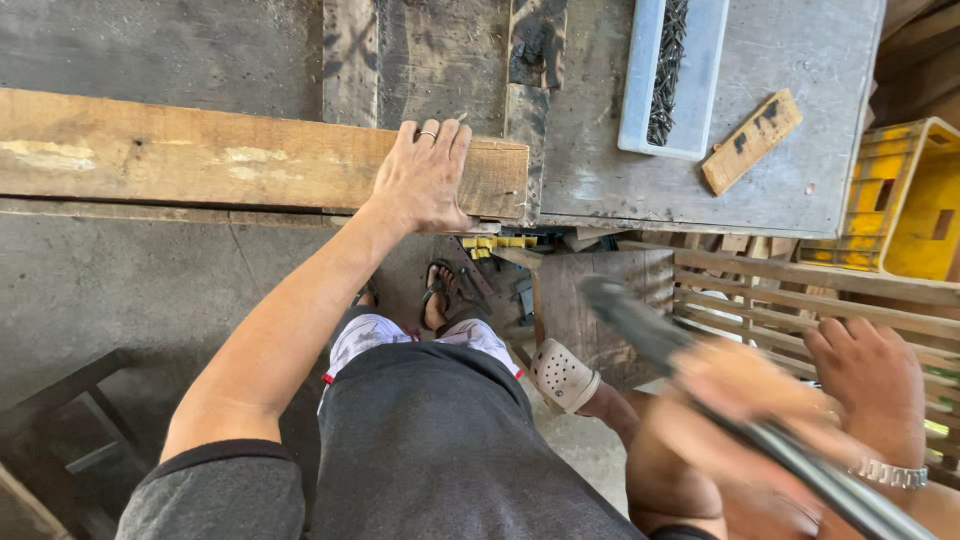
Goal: The person positions wooden planks on a workbench, then uses a hammer to drive nails into the planks. The person repeatedly picks up nails from a container and hammers them into the wood, adjusting the planks as needed.
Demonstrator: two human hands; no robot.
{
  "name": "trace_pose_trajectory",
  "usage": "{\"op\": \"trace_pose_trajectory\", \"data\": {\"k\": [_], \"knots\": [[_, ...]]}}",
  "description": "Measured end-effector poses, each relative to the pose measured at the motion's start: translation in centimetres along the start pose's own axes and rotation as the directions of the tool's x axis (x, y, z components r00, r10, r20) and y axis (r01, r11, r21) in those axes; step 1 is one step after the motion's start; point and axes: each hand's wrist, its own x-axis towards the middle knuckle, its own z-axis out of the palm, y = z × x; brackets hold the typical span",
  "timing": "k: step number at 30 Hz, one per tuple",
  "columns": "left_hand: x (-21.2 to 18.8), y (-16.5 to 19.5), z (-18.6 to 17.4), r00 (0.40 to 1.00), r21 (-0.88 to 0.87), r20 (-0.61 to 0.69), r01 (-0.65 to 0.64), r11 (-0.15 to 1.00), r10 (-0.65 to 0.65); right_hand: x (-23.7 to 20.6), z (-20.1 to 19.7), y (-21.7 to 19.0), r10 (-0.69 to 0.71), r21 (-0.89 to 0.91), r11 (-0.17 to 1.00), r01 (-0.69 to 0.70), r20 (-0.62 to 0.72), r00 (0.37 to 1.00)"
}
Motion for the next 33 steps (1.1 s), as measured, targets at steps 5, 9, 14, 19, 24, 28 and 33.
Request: {"op": "trace_pose_trajectory", "data": {"k": [5, 9, 14, 19, 24, 28, 33], "knots": [[-0.2, -0.5, 0.2, 0.960, 0.063, -0.268, -0.062, 0.996, 0.077, -6.2, 2.6, 9.1, 0.885, -0.715, 0.397, -0.575, 0.130, 0.448], [-0.2, -0.3, -0.2, 0.998, -0.022, -0.064, -0.020, 1.000, 0.018, -2.5, -1.4, 4.2, 0.527, -0.083, 0.849, -0.521, 0.193, 0.828], [0.0, 0.0, 0.3, 0.994, -0.048, -0.106, -0.023, 0.999, 0.018, 1.8, -0.5, -4.5, -0.060, 0.139, 0.988, 0.071, -0.087, 0.994], [0.0, -0.2, 0.3, 0.978, -0.046, -0.206, -0.043, 0.998, 0.032, -5.0, 5.4, 6.3, 0.883, -0.759, 0.359, -0.544, 0.086, 0.462], [-0.2, -0.1, -0.1, 0.988, -0.054, -0.147, -0.048, 0.997, 0.040, -3.2, 0.9, 4.7, 0.591, -0.321, 0.785, -0.530, 0.131, 0.796], [-0.1, 0.0, 0.4, 0.993, -0.034, -0.113, -0.032, 0.999, 0.028, 2.7, 0.4, -4.1, 0.084, 0.092, 0.993, -0.071, -0.151, 0.985], [0.2, -0.2, 1.1, 0.980, -0.039, -0.195, -0.051, 0.998, 0.043, -3.6, 7.1, 2.7, 0.493, -0.628, 0.699, -0.343, 0.077, 0.866]]}}
